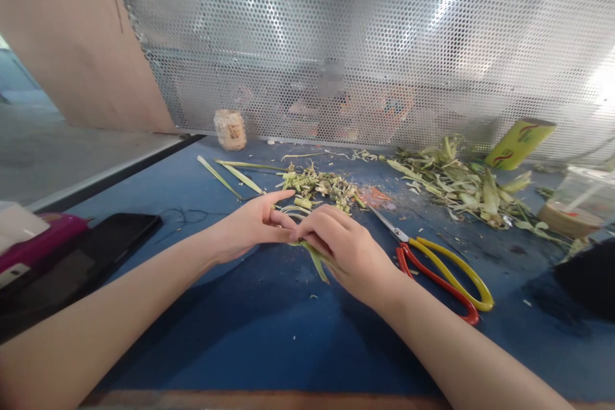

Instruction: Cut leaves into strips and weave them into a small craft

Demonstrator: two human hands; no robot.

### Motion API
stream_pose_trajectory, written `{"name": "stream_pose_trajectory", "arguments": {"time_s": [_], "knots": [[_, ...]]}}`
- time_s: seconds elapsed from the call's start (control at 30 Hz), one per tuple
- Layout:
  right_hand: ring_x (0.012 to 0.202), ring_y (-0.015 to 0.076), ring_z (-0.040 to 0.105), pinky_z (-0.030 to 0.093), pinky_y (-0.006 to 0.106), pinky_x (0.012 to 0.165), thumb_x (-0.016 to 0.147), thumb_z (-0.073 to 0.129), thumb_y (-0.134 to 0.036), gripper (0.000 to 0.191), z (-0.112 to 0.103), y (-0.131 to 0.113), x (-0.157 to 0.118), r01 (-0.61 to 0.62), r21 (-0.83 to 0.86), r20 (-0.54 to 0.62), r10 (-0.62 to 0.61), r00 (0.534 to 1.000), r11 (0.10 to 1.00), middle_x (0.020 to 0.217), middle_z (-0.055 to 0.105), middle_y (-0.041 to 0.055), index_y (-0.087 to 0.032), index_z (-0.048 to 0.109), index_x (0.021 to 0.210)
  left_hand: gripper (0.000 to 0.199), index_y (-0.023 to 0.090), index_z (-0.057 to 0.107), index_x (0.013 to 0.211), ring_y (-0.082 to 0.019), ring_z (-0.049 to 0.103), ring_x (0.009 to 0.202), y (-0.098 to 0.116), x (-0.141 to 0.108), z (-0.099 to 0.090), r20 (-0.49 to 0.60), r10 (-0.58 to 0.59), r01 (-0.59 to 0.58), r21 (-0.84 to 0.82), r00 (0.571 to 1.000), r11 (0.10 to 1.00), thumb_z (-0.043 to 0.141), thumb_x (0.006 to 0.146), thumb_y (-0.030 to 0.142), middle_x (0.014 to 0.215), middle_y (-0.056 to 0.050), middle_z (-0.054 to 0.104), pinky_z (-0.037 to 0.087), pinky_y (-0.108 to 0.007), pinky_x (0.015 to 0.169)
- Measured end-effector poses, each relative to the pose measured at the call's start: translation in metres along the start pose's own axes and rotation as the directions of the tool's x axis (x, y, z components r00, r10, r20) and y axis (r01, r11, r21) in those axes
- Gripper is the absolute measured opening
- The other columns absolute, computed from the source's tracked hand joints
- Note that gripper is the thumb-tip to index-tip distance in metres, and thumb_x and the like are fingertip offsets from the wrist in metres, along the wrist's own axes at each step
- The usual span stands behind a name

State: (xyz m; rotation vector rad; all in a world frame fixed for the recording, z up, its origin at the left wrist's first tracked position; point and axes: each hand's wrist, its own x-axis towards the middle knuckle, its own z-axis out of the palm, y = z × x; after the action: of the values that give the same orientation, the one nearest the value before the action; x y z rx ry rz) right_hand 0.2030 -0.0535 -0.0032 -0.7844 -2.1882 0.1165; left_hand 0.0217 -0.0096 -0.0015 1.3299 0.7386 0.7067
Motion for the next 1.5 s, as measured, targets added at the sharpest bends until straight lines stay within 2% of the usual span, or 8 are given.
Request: {"name": "stream_pose_trajectory", "arguments": {"time_s": [0.23, 0.43, 0.6, 0.77, 0.97, 1.1, 1.37, 1.5], "knots": [[0.073, 0.0133, 0.057, 0.046, 0.027, 0.069, 0.080, 0.048, -0.019, 0.006, 0.002, -0.002, 0.001, -0.152, 0.038, -0.029, 0.153, 0.988, 0.988, 0.075, 0.060, 0.0029, -0.021, 0.053, 0.077, 0.089, 0.014, 0.015, 0.133, -0.013, 0.057, 0.067, 0.001, 0.001, -0.002, -0.025, 0.102, -0.092, 0.257, 0.994, 0.962, 0.068, 0.061, 0.023, 0.079, -0.005, 0.067, 0.038, -0.029, 0.066], [0.078, 0.0165, 0.061, 0.050, 0.032, 0.072, 0.073, 0.057, -0.023, 0.007, 0.000, -0.006, 0.007, -0.373, 0.299, 0.002, 0.390, 0.921, 0.878, 0.080, 0.063, 0.0050, -0.019, 0.053, 0.070, 0.080, 0.015, 0.017, 0.131, -0.014, 0.055, 0.067, 0.005, -0.002, -0.009, -0.092, 0.297, -0.185, 0.604, 0.950, 0.776, 0.060, 0.064, 0.025, 0.078, -0.003, 0.066, 0.036, -0.027, 0.061], [0.075, 0.0159, 0.062, 0.052, 0.032, 0.071, 0.072, 0.057, -0.023, 0.013, 0.000, -0.008, 0.009, -0.454, 0.430, 0.107, 0.456, 0.884, 0.780, 0.072, 0.062, 0.0036, -0.018, 0.048, 0.064, 0.078, 0.016, 0.018, 0.131, -0.013, 0.051, 0.064, 0.010, -0.005, -0.013, -0.108, 0.423, -0.219, 0.726, 0.900, 0.652, 0.056, 0.063, 0.020, 0.071, 0.000, 0.063, 0.037, -0.027, 0.062], [0.075, 0.0143, 0.061, 0.051, 0.030, 0.073, 0.071, 0.057, -0.019, 0.010, 0.002, -0.001, 0.009, -0.445, 0.403, 0.104, 0.443, 0.891, 0.800, 0.073, 0.061, 0.0025, -0.019, 0.048, 0.065, 0.082, 0.016, 0.010, 0.135, -0.014, 0.052, 0.068, 0.011, -0.008, -0.012, -0.047, 0.410, -0.252, 0.724, 0.911, 0.642, 0.053, 0.066, 0.020, 0.077, -0.003, 0.064, 0.039, -0.029, 0.067], [0.072, 0.0126, 0.059, 0.049, 0.027, 0.068, 0.070, 0.056, -0.016, 0.006, 0.003, 0.002, 0.008, -0.462, 0.321, 0.111, 0.452, 0.885, 0.827, 0.072, 0.060, 0.0007, -0.019, 0.051, 0.068, 0.078, 0.024, 0.009, 0.136, -0.018, 0.056, 0.087, 0.009, -0.012, -0.005, 0.134, 0.299, -0.310, 0.657, 0.945, 0.687, 0.051, 0.070, 0.018, 0.102, -0.005, 0.062, 0.039, -0.035, 0.080], [0.065, 0.0109, 0.058, 0.048, 0.025, 0.063, 0.068, 0.056, -0.013, 0.007, 0.001, 0.001, 0.009, -0.477, 0.291, 0.127, 0.461, 0.878, 0.829, 0.069, 0.059, -0.0010, -0.019, 0.052, 0.069, 0.082, 0.024, 0.011, 0.135, -0.017, 0.057, 0.089, 0.004, -0.010, -0.002, 0.203, 0.258, -0.328, 0.621, 0.945, 0.712, 0.058, 0.069, 0.021, 0.090, -0.002, 0.065, 0.036, -0.035, 0.087], [0.063, 0.0093, 0.057, 0.047, 0.022, 0.058, 0.066, 0.055, -0.011, 0.011, 0.004, 0.003, 0.013, -0.548, 0.352, 0.153, 0.531, 0.834, 0.759, 0.071, 0.060, -0.0001, -0.017, 0.051, 0.073, 0.088, 0.025, 0.007, 0.135, -0.016, 0.060, 0.080, 0.005, -0.009, 0.004, 0.124, 0.258, -0.280, 0.596, 0.958, 0.752, 0.062, 0.067, 0.020, 0.077, 0.000, 0.066, 0.040, -0.032, 0.079], [0.062, 0.0102, 0.057, 0.045, 0.021, 0.052, 0.068, 0.056, -0.021, 0.015, 0.007, 0.010, 0.012, -0.659, 0.389, 0.294, 0.591, 0.751, 0.644, 0.071, 0.060, 0.0011, -0.017, 0.049, 0.081, 0.088, 0.028, 0.001, 0.136, -0.016, 0.059, 0.079, 0.005, -0.010, 0.004, 0.128, 0.228, -0.252, 0.693, 0.965, 0.676, 0.058, 0.069, 0.016, 0.079, 0.001, 0.065, 0.040, -0.032, 0.077]]}}
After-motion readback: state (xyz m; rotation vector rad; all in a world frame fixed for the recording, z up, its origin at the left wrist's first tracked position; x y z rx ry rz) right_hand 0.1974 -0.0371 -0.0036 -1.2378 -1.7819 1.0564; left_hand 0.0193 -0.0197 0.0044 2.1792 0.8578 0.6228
